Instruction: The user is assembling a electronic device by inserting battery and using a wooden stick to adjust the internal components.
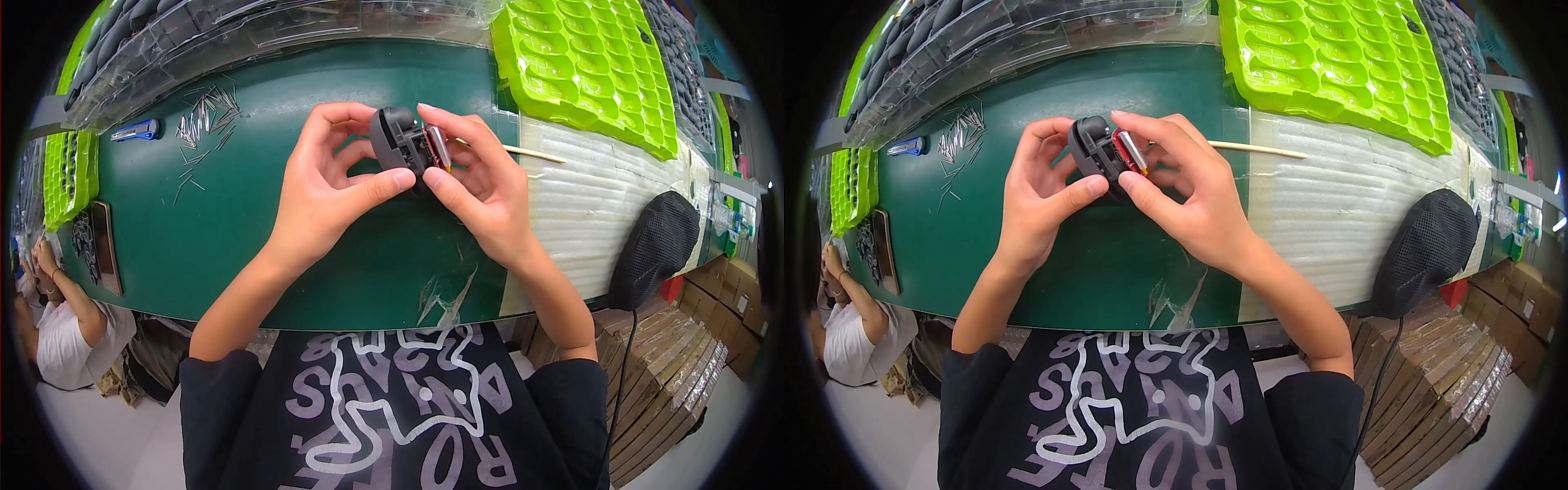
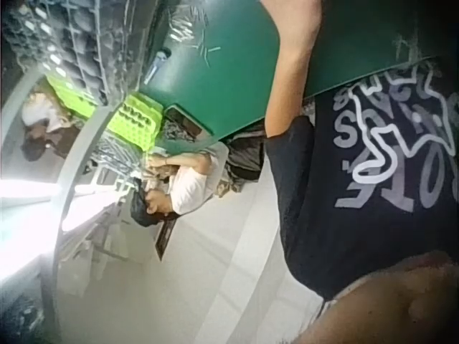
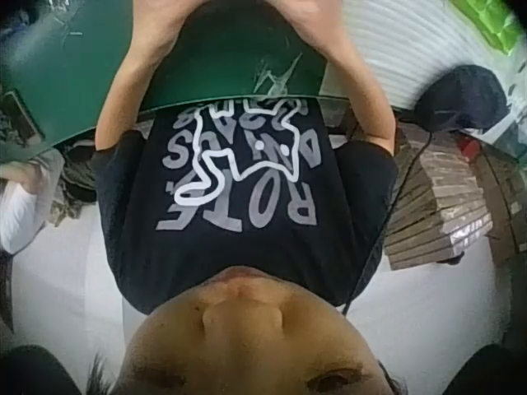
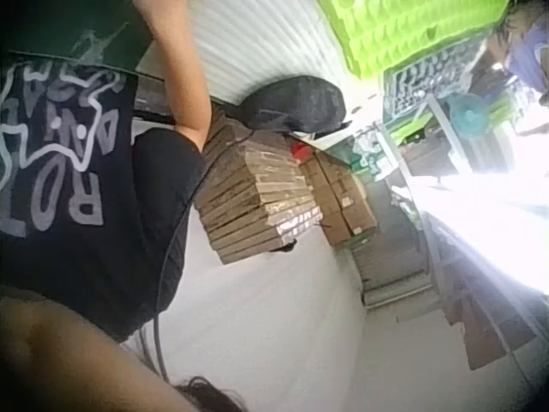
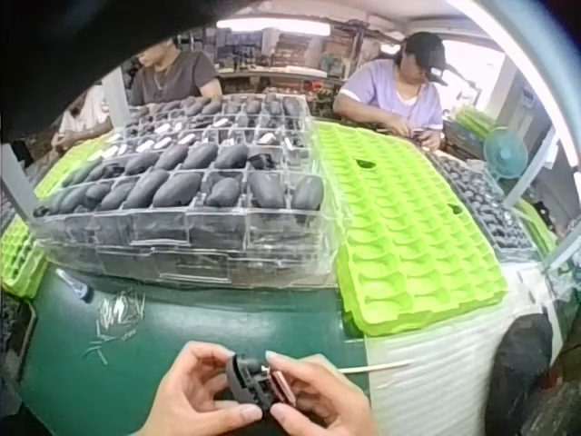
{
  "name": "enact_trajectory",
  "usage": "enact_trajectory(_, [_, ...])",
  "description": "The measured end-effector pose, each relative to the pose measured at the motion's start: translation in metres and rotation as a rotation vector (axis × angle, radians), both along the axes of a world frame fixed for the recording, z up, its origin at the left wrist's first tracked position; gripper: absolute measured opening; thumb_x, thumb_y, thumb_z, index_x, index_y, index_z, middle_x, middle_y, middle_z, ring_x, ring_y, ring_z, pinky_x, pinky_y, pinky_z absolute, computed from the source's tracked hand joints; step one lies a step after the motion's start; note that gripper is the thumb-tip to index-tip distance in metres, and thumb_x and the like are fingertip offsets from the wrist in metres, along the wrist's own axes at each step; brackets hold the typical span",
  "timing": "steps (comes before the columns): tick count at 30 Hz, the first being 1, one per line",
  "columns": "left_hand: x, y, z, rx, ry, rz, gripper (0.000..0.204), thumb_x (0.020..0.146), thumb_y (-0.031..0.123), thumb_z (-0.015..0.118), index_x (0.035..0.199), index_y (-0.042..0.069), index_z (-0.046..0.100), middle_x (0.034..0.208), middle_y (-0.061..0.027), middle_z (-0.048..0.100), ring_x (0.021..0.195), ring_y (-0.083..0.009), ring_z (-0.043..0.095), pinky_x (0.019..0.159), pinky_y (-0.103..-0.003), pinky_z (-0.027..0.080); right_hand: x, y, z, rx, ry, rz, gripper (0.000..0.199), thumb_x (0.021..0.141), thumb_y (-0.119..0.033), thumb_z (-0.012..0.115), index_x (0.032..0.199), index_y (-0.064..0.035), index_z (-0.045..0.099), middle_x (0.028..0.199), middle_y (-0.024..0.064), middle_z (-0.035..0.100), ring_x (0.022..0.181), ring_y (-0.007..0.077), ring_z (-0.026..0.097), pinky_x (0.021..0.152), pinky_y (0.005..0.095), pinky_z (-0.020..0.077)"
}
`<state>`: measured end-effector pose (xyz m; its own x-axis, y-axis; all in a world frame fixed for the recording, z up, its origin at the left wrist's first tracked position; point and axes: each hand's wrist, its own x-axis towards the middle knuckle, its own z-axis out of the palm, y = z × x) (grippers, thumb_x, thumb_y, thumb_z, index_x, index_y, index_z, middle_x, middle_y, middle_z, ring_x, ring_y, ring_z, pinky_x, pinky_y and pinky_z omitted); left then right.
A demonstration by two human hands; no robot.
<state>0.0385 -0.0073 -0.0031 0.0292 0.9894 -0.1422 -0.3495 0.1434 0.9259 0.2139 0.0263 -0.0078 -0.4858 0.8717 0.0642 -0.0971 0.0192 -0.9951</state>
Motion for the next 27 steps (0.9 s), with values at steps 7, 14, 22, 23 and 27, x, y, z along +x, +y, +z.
enact_trajectory(7, [-0.001, 0.001, 0.000, -0.026, -0.005, -0.015, 0.052, 0.073, -0.002, 0.073, 0.114, 0.002, 0.040, 0.109, -0.0102, 0.048, 0.099, -0.0178, 0.056, 0.079, -0.028, 0.052, 0.000, 0.000, -0.001, 0.065, -0.008, -0.011, 0.044, 0.082, 0.001, 0.060, 0.125, -0.0050, 0.052, 0.099, 0.0068, 0.048, 0.089, 0.0135, 0.052, 0.078, 0.0267, 0.0531])
enact_trajectory(14, [-0.003, 0.002, -0.004, -0.097, -0.041, -0.056, 0.055, 0.072, 0.002, 0.076, 0.112, 0.003, 0.040, 0.108, -0.0111, 0.049, 0.102, -0.0205, 0.055, 0.082, -0.029, 0.050, 0.003, 0.002, -0.001, 0.219, -0.119, 0.024, 0.045, 0.080, 0.002, 0.061, 0.124, -0.0050, 0.054, 0.100, 0.0097, 0.052, 0.087, 0.0165, 0.057, 0.073, 0.0265, 0.0541])
enact_trajectory(22, [0.002, -0.001, -0.002, -0.264, -0.172, -0.004, 0.040, 0.081, 0.004, 0.068, 0.114, -0.007, 0.049, 0.109, -0.0164, 0.060, 0.097, -0.0183, 0.061, 0.085, -0.030, 0.051, -0.005, -0.001, 0.000, 0.396, -0.248, -0.086, 0.057, 0.068, 0.002, 0.074, 0.122, -0.0016, 0.054, 0.091, 0.0099, 0.055, 0.077, 0.0179, 0.059, 0.065, 0.0262, 0.0531])
enact_trajectory(23, [0.003, -0.002, -0.004, -0.221, -0.208, -0.037, 0.043, 0.083, 0.005, 0.067, 0.119, -0.007, 0.048, 0.113, -0.0176, 0.059, 0.102, -0.0197, 0.060, 0.086, -0.029, 0.051, -0.007, -0.003, 0.003, 0.541, -0.328, -0.080, 0.058, 0.067, 0.004, 0.074, 0.121, -0.0015, 0.054, 0.090, 0.0104, 0.055, 0.077, 0.0188, 0.059, 0.064, 0.0269, 0.0524])
enact_trajectory(27, [0.001, -0.003, 0.004, -0.132, -0.187, -0.043, 0.042, 0.083, 0.007, 0.067, 0.118, -0.008, 0.048, 0.109, -0.0171, 0.060, 0.103, -0.0200, 0.060, 0.086, -0.030, 0.051, -0.017, -0.006, 0.009, 0.775, -0.430, -0.118, 0.061, 0.063, 0.005, 0.075, 0.120, -0.0013, 0.054, 0.089, 0.0113, 0.057, 0.073, 0.0205, 0.059, 0.061, 0.0289, 0.0499])
